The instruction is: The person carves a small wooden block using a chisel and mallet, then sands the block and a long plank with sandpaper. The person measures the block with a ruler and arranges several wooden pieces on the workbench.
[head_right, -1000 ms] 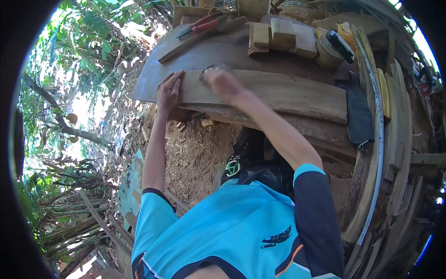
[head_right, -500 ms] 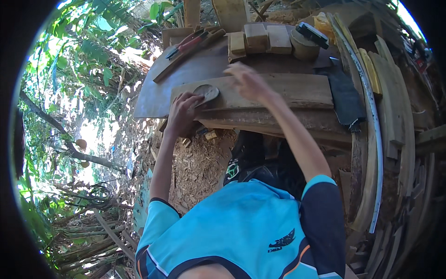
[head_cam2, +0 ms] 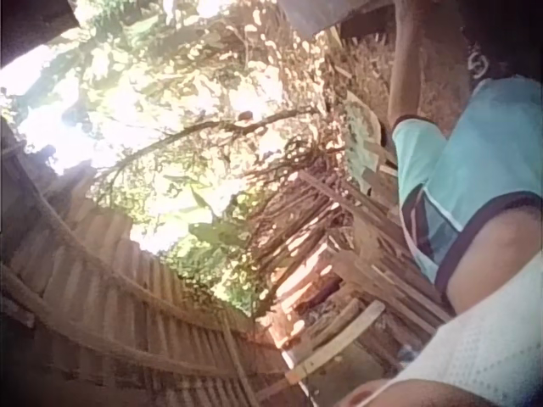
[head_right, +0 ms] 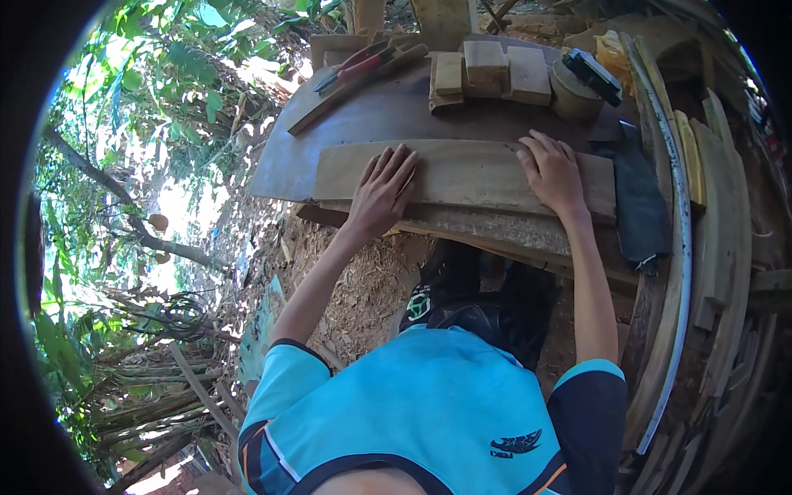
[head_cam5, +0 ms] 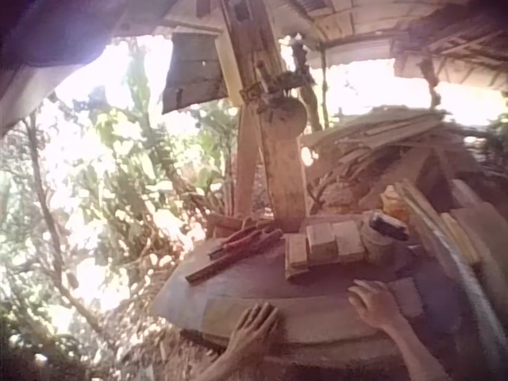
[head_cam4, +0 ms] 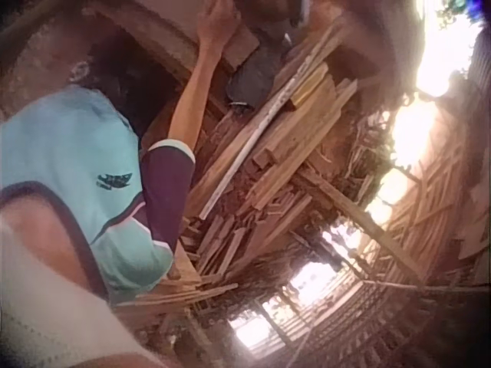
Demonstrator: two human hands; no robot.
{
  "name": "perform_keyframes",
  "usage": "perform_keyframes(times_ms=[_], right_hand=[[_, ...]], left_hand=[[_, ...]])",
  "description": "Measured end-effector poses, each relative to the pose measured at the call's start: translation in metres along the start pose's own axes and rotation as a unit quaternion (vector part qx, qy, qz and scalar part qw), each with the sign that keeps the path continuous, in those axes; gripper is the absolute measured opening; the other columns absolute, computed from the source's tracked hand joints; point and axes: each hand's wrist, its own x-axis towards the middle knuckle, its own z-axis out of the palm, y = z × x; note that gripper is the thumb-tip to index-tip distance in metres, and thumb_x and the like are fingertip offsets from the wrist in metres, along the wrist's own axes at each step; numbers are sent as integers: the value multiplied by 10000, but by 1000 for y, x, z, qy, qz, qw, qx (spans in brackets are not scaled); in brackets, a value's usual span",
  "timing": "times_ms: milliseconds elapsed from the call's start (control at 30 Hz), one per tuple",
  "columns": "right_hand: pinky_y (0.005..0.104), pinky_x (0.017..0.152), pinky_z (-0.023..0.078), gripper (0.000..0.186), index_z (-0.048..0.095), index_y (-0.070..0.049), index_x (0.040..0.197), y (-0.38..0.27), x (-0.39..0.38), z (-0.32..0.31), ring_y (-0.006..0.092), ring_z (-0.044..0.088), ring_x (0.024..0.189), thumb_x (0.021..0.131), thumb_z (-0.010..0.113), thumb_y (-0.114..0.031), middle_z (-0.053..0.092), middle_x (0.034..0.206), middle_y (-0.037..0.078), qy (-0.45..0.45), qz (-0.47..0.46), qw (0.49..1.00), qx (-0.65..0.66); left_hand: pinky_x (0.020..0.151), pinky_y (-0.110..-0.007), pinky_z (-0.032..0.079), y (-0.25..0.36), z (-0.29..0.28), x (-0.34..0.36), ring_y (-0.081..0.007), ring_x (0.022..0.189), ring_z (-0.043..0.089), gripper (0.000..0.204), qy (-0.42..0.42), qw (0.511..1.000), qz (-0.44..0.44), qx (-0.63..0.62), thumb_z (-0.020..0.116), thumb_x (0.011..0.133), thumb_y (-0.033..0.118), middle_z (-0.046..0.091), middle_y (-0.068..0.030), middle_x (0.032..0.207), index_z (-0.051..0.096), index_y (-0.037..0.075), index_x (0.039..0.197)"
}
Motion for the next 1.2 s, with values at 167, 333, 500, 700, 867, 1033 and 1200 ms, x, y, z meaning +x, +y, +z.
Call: perform_keyframes(times_ms=[167,333,500,700,867,1033,1200], right_hand=[[386,990,321,300,581,-91,1095,0,0,1,247,500,1107,888,475,-281,543,1190,100,14,3,1000,5],[372,983,330,278,595,-94,1064,1,-3,0,246,515,1084,881,485,-273,554,1181,86,22,32,999,5],[366,978,336,271,596,-95,1054,-1,-5,2,245,516,1082,877,493,-272,562,1171,83,18,30,999,5],[371,976,342,270,593,-93,1048,2,0,2,242,516,1086,873,496,-275,566,1165,81,30,28,999,0],[373,978,342,258,591,-94,1039,-3,4,0,234,518,1091,873,495,-266,566,1164,80,27,31,999,-4],[375,973,346,250,591,-94,1031,0,-1,3,239,522,1086,867,502,-261,570,1155,82,31,29,999,-1],[375,965,349,249,592,-92,1025,1,3,2,240,521,1086,863,507,-260,572,1149,83,38,21,999,3]], left_hand=[[1077,-419,209,-78,-17,-10,-316,1295,294,439,-8,985,-175,-5,396,901,163,307,-162,1403,358,54,1325],[1037,-412,288,-16,-23,-6,-328,1245,361,372,-65,991,-111,41,352,923,159,388,-188,1339,422,12,1257],[969,-412,382,-58,-28,-20,-333,1163,460,357,-45,988,-127,-77,365,918,135,430,-195,1303,440,-7,1236],[989,-394,386,-76,-41,-14,-316,1177,461,360,-105,977,-182,-48,399,916,156,450,-180,1300,456,41,1252],[1009,-387,364,-61,-25,-28,-303,1176,466,338,-3,999,11,32,416,896,130,489,-177,1261,495,36,1211],[1030,-376,340,-88,-24,-34,-296,1216,428,339,14,997,-74,-10,425,897,113,463,-131,1303,509,50,1220],[1049,-371,320,-98,-47,-40,-285,1237,405,348,-86,991,-67,-79,447,892,111,438,-114,1329,511,39,1226]])
